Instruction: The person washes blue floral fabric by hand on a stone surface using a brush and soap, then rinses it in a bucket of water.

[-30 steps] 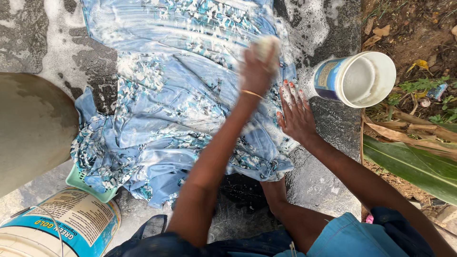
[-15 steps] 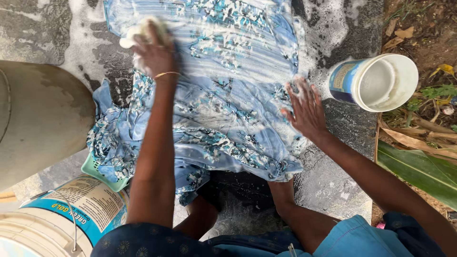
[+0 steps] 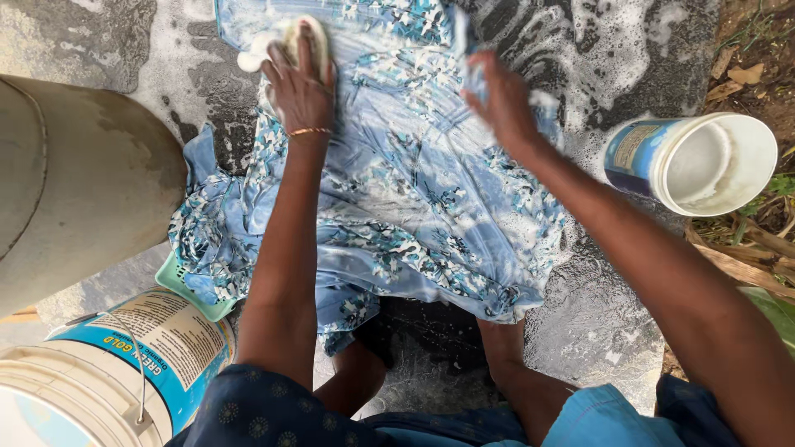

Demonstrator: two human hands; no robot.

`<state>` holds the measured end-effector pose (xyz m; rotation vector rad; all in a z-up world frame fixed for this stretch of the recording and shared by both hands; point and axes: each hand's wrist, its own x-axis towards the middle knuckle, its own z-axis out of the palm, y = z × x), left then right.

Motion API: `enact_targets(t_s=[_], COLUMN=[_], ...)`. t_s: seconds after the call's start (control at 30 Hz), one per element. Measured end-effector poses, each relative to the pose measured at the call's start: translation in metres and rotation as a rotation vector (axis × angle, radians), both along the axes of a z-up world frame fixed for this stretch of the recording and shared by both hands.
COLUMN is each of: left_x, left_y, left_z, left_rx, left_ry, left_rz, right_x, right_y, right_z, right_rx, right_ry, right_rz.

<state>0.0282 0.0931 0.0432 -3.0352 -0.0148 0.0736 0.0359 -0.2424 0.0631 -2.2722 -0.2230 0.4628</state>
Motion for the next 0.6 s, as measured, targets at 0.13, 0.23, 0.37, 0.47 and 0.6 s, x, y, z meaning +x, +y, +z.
enact_targets(t_s=[0.13,0.23,0.37,0.47,0.6], left_x=[-0.008,-0.091,-0.135,-0.064,0.027], left_y=[-0.033,-0.122,-0.121,-0.027,0.067], left_z=[-0.013,0.005,0.016,-0.027,-0.045], left_rx=[-0.372,-0.662,-0.389,-0.154,-0.078], left_ry=[-0.184,-0.032,0.309,-0.103,0.146], left_rz=[0.181,-0.300,-0.655,-0.327,0.135], right_x=[-0.135,-0.184,-0.198,-0.189,-0.156], right_y=[0.045,0.025,-0.024,-0.037,-0.018], right_z=[0.042,0.032,-0.008,-0.007,0.006], right_rx=[0.130,0.009,-0.059,0.001,-0.011], right_ry=[0.123,0.320,-0.081,0.103,0.138], right_rz=[0.224,0.237,0.376,0.319,0.314])
